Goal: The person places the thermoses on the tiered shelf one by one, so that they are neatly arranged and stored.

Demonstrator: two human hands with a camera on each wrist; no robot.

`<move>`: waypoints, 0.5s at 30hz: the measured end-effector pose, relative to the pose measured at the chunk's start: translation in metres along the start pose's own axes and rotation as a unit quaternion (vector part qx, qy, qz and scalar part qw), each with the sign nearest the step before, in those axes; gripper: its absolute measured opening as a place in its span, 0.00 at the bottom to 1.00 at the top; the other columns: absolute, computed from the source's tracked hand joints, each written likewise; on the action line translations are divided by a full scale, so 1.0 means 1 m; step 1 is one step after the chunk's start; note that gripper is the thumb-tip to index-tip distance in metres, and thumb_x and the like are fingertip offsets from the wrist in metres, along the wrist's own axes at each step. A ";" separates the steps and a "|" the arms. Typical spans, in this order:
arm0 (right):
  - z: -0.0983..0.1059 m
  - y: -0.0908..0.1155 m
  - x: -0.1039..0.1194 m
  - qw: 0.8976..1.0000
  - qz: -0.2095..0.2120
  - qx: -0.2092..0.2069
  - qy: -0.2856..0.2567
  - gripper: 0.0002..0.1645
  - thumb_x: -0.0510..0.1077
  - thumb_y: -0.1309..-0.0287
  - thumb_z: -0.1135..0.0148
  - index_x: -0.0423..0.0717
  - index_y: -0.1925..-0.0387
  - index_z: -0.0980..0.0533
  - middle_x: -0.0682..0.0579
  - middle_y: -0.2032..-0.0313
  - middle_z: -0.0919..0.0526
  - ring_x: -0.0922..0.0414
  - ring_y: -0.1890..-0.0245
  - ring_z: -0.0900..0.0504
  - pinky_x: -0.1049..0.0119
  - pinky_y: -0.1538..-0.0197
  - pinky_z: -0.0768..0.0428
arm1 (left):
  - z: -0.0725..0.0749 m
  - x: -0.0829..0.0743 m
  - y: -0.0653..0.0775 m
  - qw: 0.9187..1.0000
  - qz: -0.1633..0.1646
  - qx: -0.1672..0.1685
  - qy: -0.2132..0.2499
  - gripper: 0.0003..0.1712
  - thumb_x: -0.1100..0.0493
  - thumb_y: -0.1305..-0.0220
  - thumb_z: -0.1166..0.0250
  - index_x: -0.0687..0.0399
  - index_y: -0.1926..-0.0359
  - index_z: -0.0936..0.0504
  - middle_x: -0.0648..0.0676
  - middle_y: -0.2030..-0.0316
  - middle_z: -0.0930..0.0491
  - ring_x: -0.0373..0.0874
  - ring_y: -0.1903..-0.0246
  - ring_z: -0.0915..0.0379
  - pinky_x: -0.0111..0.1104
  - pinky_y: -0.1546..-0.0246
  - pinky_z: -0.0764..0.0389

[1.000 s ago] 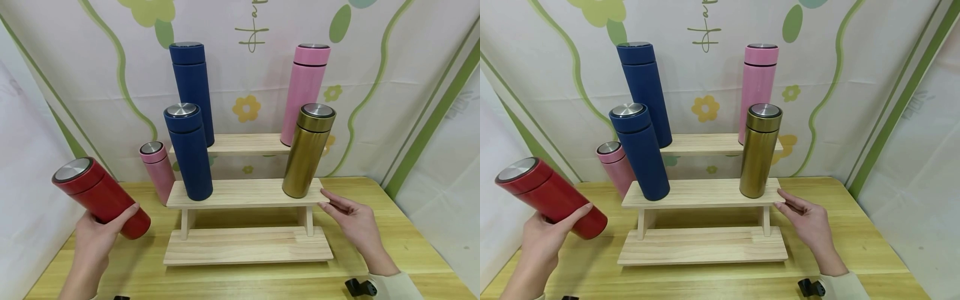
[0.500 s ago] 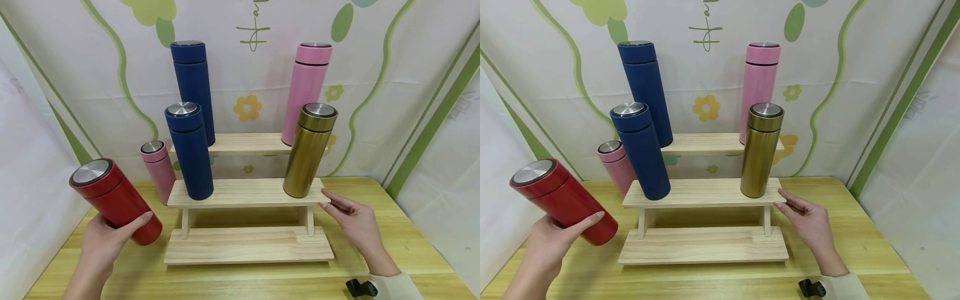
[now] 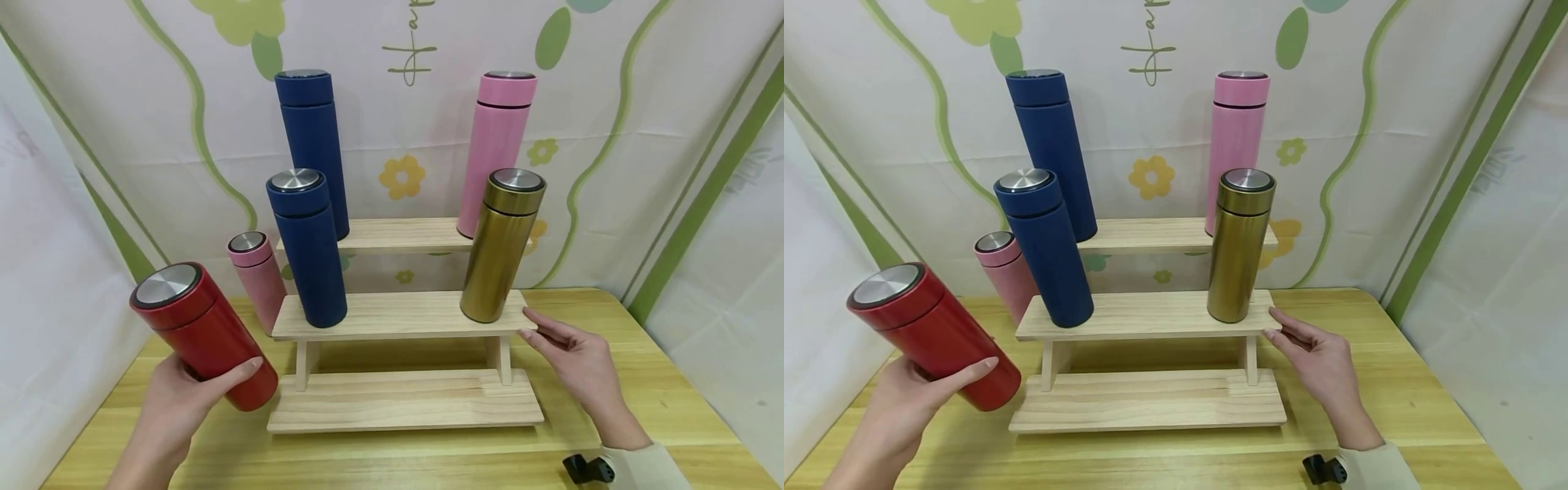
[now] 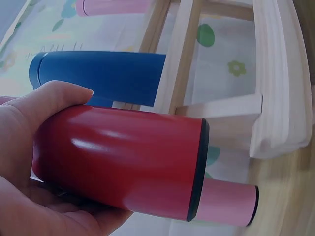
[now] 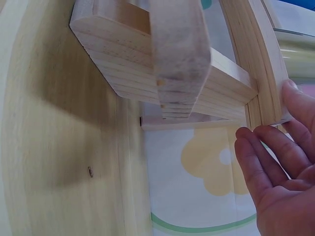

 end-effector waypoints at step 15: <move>0.000 0.000 0.000 1.000 -0.002 0.004 -0.007 0.32 0.67 0.37 0.30 0.64 0.35 0.18 0.64 0.48 0.11 0.79 0.57 0.15 0.78 0.60 0.17 | -0.021 -0.033 0.015 0.998 -0.039 0.054 0.014 0.47 0.44 0.39 0.22 0.44 0.25 0.36 0.54 0.35 0.23 0.38 0.49 0.19 0.30 0.53 0.14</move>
Point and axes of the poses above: each hand's wrist, its own y-axis away from the middle knuckle, its own z-axis out of the back of the hand, x = y × z, the point moved 5 cm from there along -y, towards the middle knuckle
